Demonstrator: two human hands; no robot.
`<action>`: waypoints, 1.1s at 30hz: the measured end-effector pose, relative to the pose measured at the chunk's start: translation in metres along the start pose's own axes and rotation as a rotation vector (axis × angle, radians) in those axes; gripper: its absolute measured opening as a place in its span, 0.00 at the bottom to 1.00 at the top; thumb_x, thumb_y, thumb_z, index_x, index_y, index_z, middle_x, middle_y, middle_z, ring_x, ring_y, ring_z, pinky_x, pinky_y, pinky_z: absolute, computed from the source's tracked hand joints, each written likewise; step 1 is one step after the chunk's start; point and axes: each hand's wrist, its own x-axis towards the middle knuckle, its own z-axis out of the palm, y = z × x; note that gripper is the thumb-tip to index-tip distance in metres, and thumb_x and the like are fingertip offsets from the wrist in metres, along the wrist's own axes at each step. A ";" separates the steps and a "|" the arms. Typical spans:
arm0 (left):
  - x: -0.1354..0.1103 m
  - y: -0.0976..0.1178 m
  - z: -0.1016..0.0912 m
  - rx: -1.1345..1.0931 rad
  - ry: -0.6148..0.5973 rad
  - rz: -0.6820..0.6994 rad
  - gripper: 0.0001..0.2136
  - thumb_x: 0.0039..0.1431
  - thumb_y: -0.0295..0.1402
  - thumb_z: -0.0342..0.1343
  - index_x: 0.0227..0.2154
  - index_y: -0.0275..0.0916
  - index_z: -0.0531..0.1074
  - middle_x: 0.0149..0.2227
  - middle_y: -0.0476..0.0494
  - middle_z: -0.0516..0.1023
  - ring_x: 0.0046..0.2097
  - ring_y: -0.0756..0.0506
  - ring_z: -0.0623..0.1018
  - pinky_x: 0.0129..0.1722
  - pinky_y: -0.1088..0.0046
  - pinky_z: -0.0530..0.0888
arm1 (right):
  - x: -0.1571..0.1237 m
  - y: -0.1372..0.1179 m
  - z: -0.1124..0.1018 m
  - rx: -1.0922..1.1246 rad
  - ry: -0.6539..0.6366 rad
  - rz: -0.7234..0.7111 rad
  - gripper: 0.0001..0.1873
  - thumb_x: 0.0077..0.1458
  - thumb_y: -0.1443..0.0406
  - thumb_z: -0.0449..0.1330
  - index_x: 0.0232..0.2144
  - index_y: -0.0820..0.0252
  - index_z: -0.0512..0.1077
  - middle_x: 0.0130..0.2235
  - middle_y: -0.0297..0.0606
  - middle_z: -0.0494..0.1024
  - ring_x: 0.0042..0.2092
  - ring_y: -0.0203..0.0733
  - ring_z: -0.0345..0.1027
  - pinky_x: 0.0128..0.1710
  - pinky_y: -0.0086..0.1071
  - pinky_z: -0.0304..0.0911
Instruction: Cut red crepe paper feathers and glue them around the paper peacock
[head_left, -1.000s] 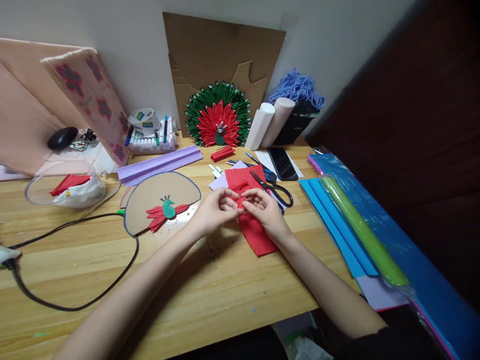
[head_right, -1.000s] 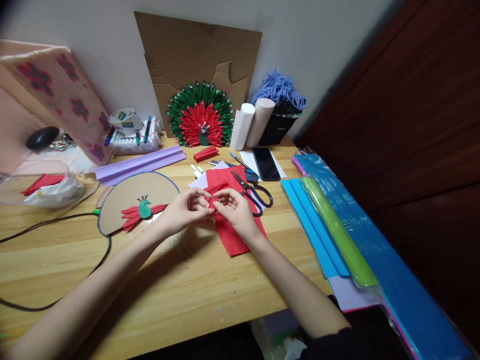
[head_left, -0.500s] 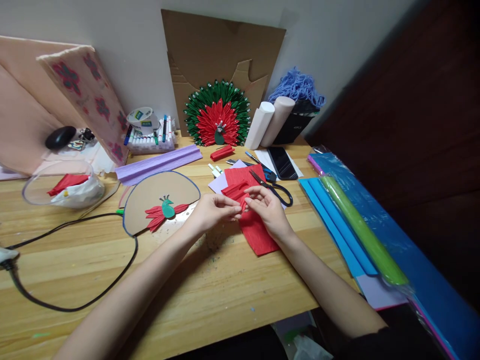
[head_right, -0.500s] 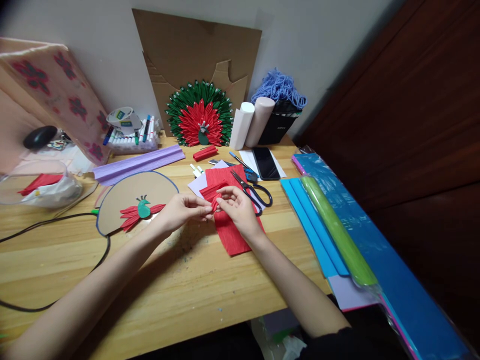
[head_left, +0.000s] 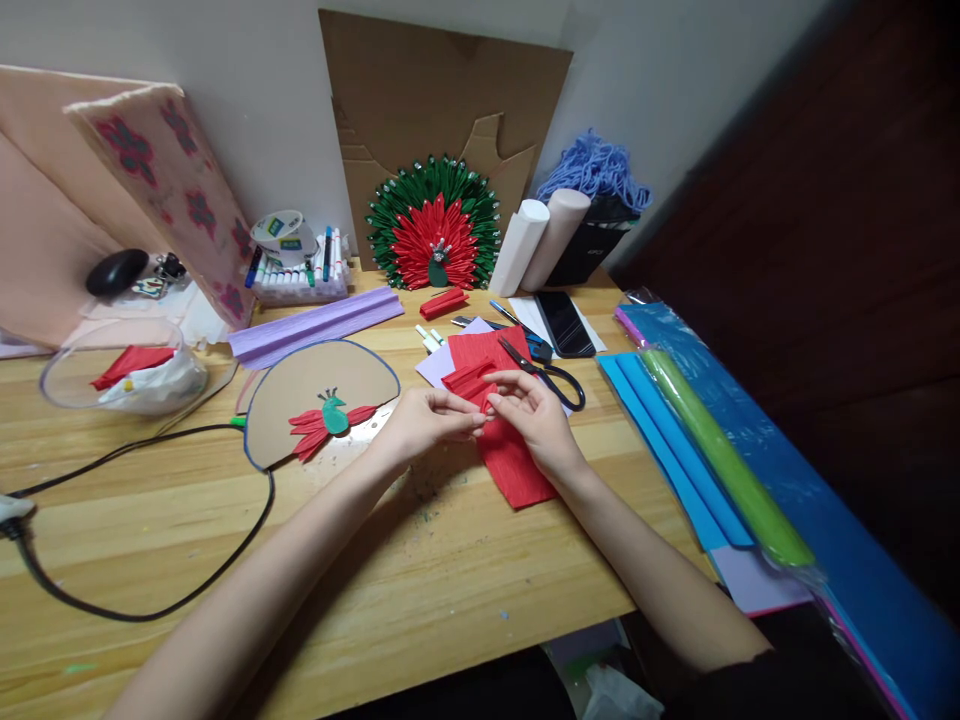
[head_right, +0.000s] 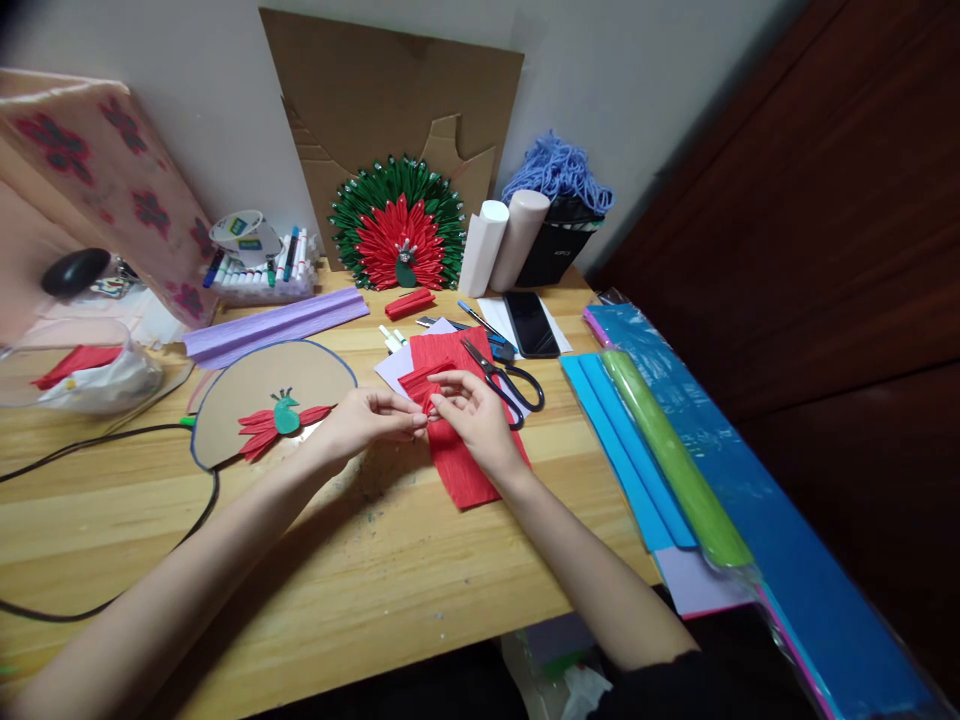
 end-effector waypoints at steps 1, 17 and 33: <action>0.000 0.000 0.000 -0.004 -0.001 0.001 0.09 0.42 0.33 0.66 0.26 0.34 0.76 0.25 0.45 0.80 0.29 0.50 0.78 0.36 0.72 0.76 | 0.000 0.000 0.000 -0.009 -0.003 -0.002 0.14 0.48 0.60 0.63 0.39 0.57 0.71 0.38 0.37 0.74 0.38 0.36 0.69 0.37 0.30 0.70; -0.002 0.002 -0.002 -0.069 0.042 -0.002 0.10 0.44 0.28 0.65 0.31 0.33 0.72 0.26 0.44 0.80 0.29 0.50 0.79 0.35 0.74 0.74 | 0.004 0.000 -0.010 0.153 -0.208 0.225 0.25 0.43 0.63 0.67 0.45 0.58 0.68 0.28 0.30 0.71 0.32 0.35 0.71 0.35 0.31 0.68; -0.001 -0.001 -0.001 -0.040 0.014 -0.009 0.11 0.44 0.33 0.66 0.30 0.33 0.75 0.26 0.45 0.79 0.29 0.52 0.77 0.35 0.74 0.73 | 0.006 0.003 -0.012 0.110 -0.131 0.265 0.19 0.35 0.65 0.70 0.32 0.58 0.68 0.32 0.31 0.73 0.35 0.34 0.68 0.40 0.30 0.64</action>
